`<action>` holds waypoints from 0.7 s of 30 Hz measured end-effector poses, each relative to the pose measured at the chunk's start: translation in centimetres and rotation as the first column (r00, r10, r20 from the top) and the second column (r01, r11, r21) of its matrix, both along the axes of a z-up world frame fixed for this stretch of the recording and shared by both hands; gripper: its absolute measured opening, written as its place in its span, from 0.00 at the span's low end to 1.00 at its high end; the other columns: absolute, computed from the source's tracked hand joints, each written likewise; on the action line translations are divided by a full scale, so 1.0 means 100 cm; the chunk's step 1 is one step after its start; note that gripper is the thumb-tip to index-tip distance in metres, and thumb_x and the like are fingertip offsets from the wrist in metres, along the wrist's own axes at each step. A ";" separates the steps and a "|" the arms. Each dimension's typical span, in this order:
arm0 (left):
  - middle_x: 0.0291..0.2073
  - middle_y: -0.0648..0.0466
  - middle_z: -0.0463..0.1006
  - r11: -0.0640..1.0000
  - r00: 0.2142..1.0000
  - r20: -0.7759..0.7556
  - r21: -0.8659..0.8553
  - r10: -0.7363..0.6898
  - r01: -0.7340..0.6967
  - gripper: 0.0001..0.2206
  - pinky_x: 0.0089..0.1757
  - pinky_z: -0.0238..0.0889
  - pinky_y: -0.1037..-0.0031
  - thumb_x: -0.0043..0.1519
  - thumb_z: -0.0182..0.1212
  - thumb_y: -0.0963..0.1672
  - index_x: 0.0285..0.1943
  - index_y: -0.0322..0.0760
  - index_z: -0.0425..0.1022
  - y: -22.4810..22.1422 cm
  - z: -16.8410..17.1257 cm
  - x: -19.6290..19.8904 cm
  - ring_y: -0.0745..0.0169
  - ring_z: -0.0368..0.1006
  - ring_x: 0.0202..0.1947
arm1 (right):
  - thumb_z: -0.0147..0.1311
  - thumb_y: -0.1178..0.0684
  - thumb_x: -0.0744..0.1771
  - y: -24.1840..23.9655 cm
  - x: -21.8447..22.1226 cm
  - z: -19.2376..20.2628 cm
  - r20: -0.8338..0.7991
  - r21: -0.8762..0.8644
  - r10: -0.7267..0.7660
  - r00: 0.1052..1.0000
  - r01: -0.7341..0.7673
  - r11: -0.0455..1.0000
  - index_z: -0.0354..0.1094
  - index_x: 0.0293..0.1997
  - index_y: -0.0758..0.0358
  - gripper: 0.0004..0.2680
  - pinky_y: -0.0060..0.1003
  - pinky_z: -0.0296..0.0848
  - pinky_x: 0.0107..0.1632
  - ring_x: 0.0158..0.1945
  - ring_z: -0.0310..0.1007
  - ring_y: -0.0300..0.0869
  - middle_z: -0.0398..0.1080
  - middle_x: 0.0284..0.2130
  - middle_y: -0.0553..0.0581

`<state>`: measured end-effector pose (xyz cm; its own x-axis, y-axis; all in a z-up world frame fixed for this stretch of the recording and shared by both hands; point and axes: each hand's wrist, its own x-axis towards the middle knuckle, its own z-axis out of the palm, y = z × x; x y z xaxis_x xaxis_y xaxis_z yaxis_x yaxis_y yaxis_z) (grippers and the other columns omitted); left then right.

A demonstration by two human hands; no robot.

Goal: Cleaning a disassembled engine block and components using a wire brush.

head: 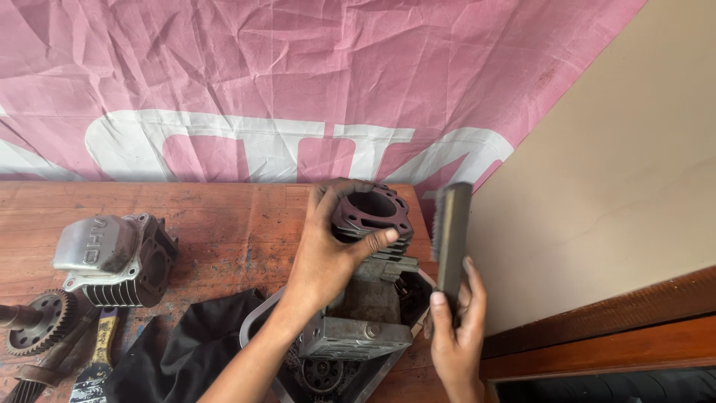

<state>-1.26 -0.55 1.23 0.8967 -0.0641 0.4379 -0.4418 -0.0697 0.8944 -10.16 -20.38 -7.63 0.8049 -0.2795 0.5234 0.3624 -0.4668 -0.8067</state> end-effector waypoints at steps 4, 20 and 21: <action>0.52 0.51 0.67 1.000 1.000 -0.025 -0.003 -0.017 0.017 0.29 0.58 0.67 0.63 0.48 0.77 0.45 0.60 0.37 0.71 -0.003 0.003 -0.005 0.55 0.71 0.54 | 0.44 0.56 0.68 0.006 -0.002 0.015 -0.071 0.052 0.005 0.997 -0.002 0.999 0.43 0.74 0.68 0.23 0.27 0.62 0.18 0.19 0.62 0.33 0.73 0.42 0.62; 0.55 0.50 0.69 0.991 0.991 -0.025 0.019 -0.129 0.130 0.34 0.59 0.66 0.63 0.47 0.77 0.46 0.63 0.35 0.68 0.011 0.002 -0.001 0.54 0.73 0.57 | 0.39 0.53 0.70 0.037 0.000 -0.032 0.025 0.069 0.077 0.997 -0.078 0.995 0.39 0.75 0.68 0.23 0.47 0.62 0.66 0.68 0.64 0.54 0.58 0.68 0.71; 0.54 0.49 0.69 0.992 0.992 -0.017 0.012 -0.125 0.125 0.34 0.59 0.66 0.64 0.47 0.77 0.46 0.62 0.34 0.68 0.012 0.002 0.000 0.54 0.73 0.56 | 0.38 0.53 0.71 0.039 0.000 -0.031 0.023 0.080 0.067 0.998 -0.068 0.994 0.39 0.75 0.67 0.22 0.47 0.63 0.65 0.66 0.65 0.52 0.59 0.67 0.69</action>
